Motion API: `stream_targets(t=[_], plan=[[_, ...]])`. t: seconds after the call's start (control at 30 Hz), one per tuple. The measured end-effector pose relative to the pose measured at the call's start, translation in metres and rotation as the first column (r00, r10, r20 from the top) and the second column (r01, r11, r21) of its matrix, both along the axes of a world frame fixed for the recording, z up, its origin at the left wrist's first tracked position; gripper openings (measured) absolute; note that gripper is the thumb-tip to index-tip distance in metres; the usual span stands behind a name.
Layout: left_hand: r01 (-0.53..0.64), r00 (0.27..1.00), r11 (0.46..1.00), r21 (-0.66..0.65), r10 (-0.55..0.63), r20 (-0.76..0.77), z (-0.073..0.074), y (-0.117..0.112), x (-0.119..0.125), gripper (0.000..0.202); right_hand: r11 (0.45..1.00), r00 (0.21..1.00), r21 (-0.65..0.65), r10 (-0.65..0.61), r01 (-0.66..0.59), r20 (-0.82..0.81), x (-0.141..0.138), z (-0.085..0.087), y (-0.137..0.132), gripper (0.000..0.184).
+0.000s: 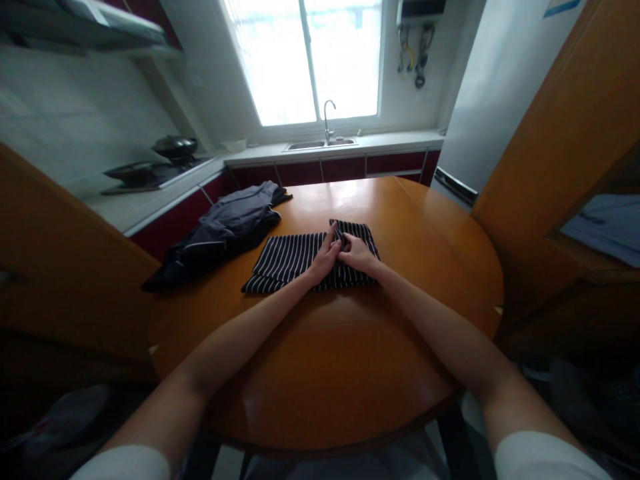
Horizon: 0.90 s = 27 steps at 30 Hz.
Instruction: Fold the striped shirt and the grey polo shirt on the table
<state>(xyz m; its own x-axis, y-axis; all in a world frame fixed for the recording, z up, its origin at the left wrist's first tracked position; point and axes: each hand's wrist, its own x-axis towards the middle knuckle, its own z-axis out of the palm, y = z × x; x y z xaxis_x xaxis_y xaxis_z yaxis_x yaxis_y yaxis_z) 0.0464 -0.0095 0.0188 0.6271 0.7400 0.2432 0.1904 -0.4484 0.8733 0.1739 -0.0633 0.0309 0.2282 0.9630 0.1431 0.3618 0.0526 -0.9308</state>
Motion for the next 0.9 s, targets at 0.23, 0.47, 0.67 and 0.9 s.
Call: stream_targets(t=[0.23,0.47,0.67,0.9], plan=[[-0.001,0.999,0.995,0.097,0.005,-0.042,-0.002,0.007,-0.001,0.053,1.000,0.989,-0.010,-0.001,-0.001,-0.146,0.018,-0.001,0.004,0.048],[0.014,0.999,1.000,0.011,-0.014,0.045,0.000,0.005,-0.005,0.059,0.864,0.883,0.185,-0.452,0.468,-0.124,0.071,-0.029,0.020,0.018],[0.004,0.989,0.998,-0.061,0.004,0.147,0.033,0.007,-0.013,0.059,0.891,0.914,0.204,-0.391,0.406,-0.108,0.085,-0.045,0.028,0.031],[-0.026,0.971,0.994,-0.105,0.050,0.233,0.076,0.040,-0.068,0.070,0.954,0.993,0.276,-0.110,0.114,-0.030,0.060,-0.042,0.027,0.058]])
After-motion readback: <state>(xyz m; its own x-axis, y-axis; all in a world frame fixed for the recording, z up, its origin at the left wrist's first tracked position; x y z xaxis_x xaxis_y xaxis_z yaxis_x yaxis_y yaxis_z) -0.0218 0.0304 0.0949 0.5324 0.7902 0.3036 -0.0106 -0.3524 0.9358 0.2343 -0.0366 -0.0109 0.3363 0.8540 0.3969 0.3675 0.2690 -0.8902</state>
